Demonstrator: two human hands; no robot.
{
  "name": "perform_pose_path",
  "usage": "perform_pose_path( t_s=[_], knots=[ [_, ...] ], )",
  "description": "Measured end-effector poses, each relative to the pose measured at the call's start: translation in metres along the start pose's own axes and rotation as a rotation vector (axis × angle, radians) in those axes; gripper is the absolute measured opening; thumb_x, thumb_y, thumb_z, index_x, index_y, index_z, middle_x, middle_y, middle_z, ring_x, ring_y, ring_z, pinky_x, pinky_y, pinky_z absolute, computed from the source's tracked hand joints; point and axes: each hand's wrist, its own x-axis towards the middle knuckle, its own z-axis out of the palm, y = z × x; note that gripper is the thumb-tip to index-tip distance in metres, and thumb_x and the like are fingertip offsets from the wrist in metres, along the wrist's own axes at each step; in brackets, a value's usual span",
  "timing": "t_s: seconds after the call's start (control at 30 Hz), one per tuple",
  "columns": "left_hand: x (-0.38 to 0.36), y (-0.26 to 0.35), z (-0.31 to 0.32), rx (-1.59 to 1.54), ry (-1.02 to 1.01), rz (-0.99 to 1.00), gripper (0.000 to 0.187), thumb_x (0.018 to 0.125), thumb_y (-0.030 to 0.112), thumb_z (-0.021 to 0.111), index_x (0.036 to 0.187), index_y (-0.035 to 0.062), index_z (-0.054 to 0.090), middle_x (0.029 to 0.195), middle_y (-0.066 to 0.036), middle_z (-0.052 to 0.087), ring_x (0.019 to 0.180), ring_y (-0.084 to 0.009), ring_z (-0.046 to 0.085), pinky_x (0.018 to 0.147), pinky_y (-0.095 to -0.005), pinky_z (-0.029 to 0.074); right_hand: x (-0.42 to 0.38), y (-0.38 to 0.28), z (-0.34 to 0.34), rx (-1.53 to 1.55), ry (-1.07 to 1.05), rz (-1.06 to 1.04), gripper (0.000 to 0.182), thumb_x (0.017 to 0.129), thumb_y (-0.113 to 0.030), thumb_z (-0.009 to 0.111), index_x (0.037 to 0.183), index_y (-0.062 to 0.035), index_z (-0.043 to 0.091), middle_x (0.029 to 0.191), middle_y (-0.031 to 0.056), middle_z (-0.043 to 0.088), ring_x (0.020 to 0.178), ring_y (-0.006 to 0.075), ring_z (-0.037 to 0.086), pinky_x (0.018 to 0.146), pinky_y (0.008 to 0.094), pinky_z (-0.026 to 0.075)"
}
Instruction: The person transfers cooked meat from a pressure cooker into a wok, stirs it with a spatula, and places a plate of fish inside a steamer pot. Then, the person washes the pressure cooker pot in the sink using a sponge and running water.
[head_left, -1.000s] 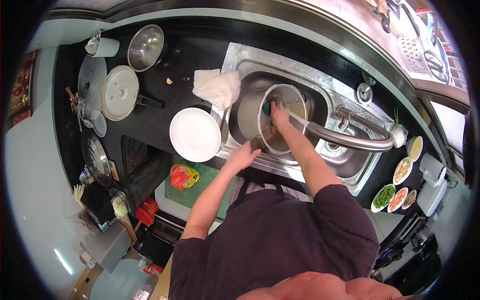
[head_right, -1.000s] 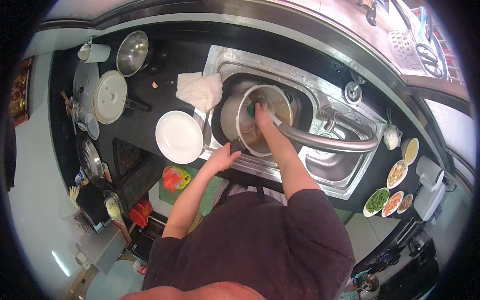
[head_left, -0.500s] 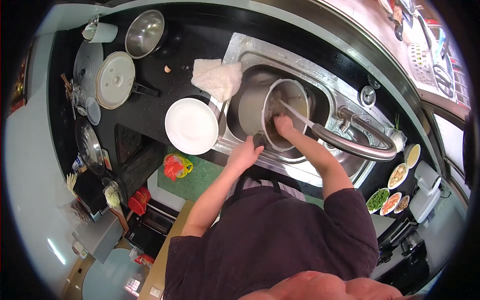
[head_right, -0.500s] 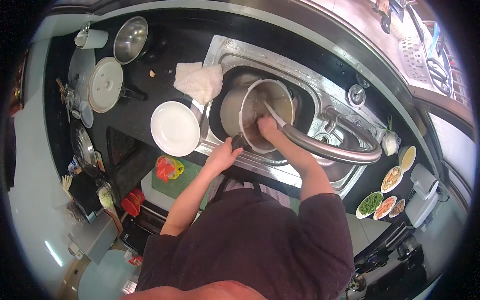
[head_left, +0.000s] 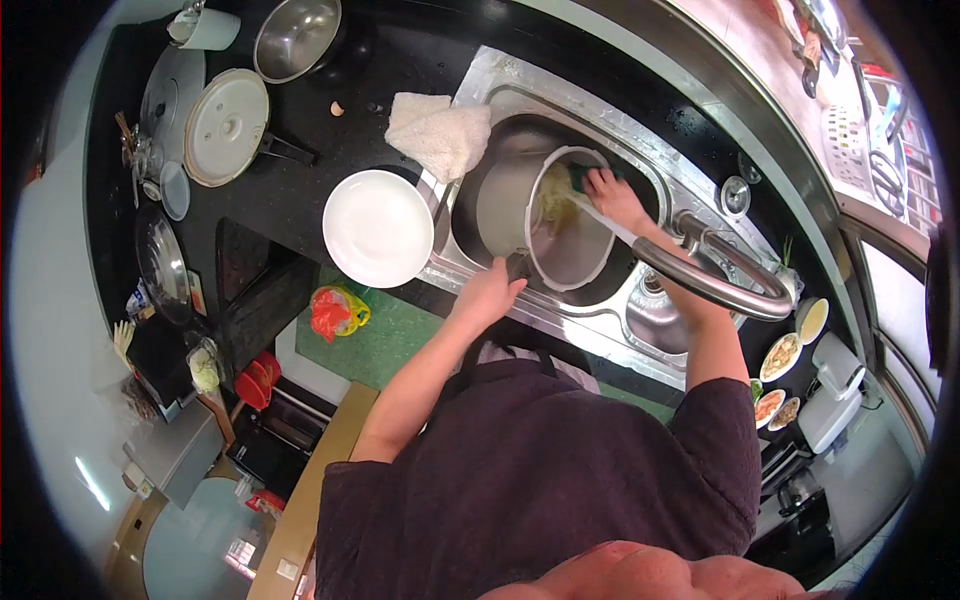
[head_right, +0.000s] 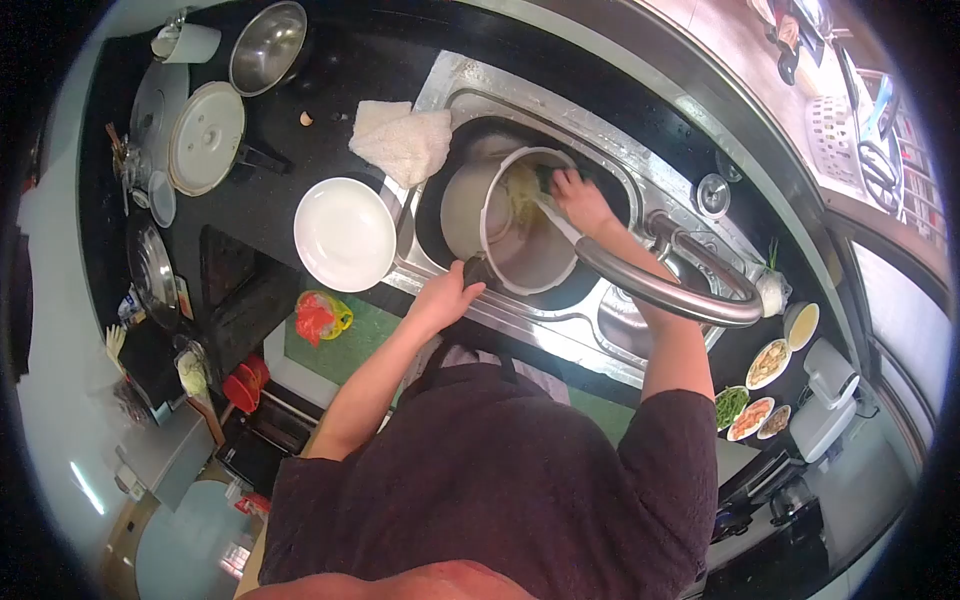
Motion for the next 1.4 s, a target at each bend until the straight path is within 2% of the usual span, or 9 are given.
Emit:
perform_pose_path(
  t_s=[0.13,0.37,0.5,0.7,0.8,0.9,1.07,1.33,1.4],
  knots=[
    [0.004,-0.011,0.004,-0.056,0.001,-0.007,0.056,0.088,0.041,0.056,0.116,-0.0057,0.044,0.089,-0.029,0.062,0.089,-0.0451,0.06,0.075,-0.0506,0.047,-0.086,-0.066,0.076,0.522,-0.087,0.622,0.025,0.084,-0.011,0.055,0.107,-0.0052,0.063,0.101,0.0188,0.055,0.089,0.0351,0.06,0.074,0.0429,0.051],
    [0.01,-0.026,0.001,-0.114,-0.086,-0.015,0.064,0.088,0.042,0.058,0.125,-0.0074,0.039,0.077,-0.022,0.063,0.075,-0.0378,0.063,0.067,-0.0453,0.048,-0.098,-0.057,0.055,1.132,-0.107,0.587,0.024,0.084,-0.016,0.058,0.104,-0.003,0.063,0.09,0.0128,0.052,0.087,0.0304,0.057,0.076,0.0357,0.047],
    [0.012,-0.033,-0.003,-0.077,-0.056,0.059,0.06,0.088,0.041,0.058,0.12,-0.0069,0.04,0.074,-0.021,0.062,0.071,-0.0359,0.063,0.065,-0.0449,0.047,-0.008,0.015,0.008,0.004,-0.012,-0.175,0.025,0.076,-0.016,0.057,0.095,-0.0018,0.062,0.104,0.0108,0.053,0.093,0.0248,0.052,0.069,0.0342,0.049],
    [0.002,-0.022,0.014,-0.051,0.047,0.051,0.053,0.088,0.041,0.057,0.113,-0.0033,0.043,0.079,-0.026,0.062,0.08,-0.0427,0.061,0.068,-0.0489,0.046,0.032,-0.009,0.033,-0.444,-0.076,-0.353,0.028,0.072,-0.016,0.055,0.094,-0.0041,0.066,0.111,0.0108,0.053,0.098,0.0239,0.048,0.065,0.0298,0.044],
    [0.005,-0.025,0.017,-0.087,0.051,0.008,0.054,0.087,0.043,0.057,0.114,-0.002,0.044,0.084,-0.027,0.062,0.084,-0.0459,0.058,0.071,-0.0499,0.046,0.018,-0.047,0.095,0.111,-0.136,0.274,0.025,0.079,-0.014,0.053,0.095,-0.0015,0.068,0.114,0.014,0.056,0.096,0.0267,0.058,0.069,0.0318,0.048],
    [0.007,-0.037,0.026,-0.058,0.131,0.099,0.057,0.087,0.042,0.059,0.119,-0.0019,0.042,0.078,-0.023,0.062,0.072,-0.0386,0.062,0.06,-0.0451,0.048,-0.003,-0.103,0.129,-0.086,-0.374,0.193,0.024,0.084,-0.012,0.051,0.094,0.0003,0.069,0.097,0.0161,0.063,0.091,0.0287,0.065,0.067,0.0312,0.051],
    [0.005,-0.024,0.004,-0.333,-0.165,-0.097,0.068,0.088,0.038,0.06,0.134,-0.0017,0.031,0.066,-0.01,0.054,0.051,-0.0154,0.052,0.041,-0.0289,0.039,0.044,-0.137,0.035,1.504,-0.88,0.674,0.019,0.083,-0.001,0.046,0.084,-0.0013,0.066,0.07,0.0078,0.062,0.06,0.0183,0.06,0.049,0.0283,0.047],
    [0.009,-0.025,-0.012,-0.454,-0.29,-0.164,0.071,0.088,0.036,0.06,0.135,-0.0036,0.025,0.065,-0.007,0.054,0.046,-0.0131,0.047,0.04,-0.0263,0.038,0.111,-0.063,0.032,2.844,0.663,1.725,0.015,0.092,-0.005,0.042,0.09,-0.0049,0.057,0.086,0.0052,0.059,0.07,0.0147,0.054,0.048,0.0255,0.044],
    [0.014,-0.03,-0.005,-0.4,-0.265,-0.144,0.056,0.088,0.037,0.059,0.12,-0.0036,0.039,0.066,-0.01,0.058,0.046,-0.0169,0.053,0.041,-0.029,0.042,0.101,-0.092,0.016,2.473,0.331,1.34,0.016,0.093,-0.008,0.043,0.096,-0.0025,0.058,0.089,0.0048,0.061,0.07,0.0152,0.054,0.052,0.0271,0.046]
  ],
)
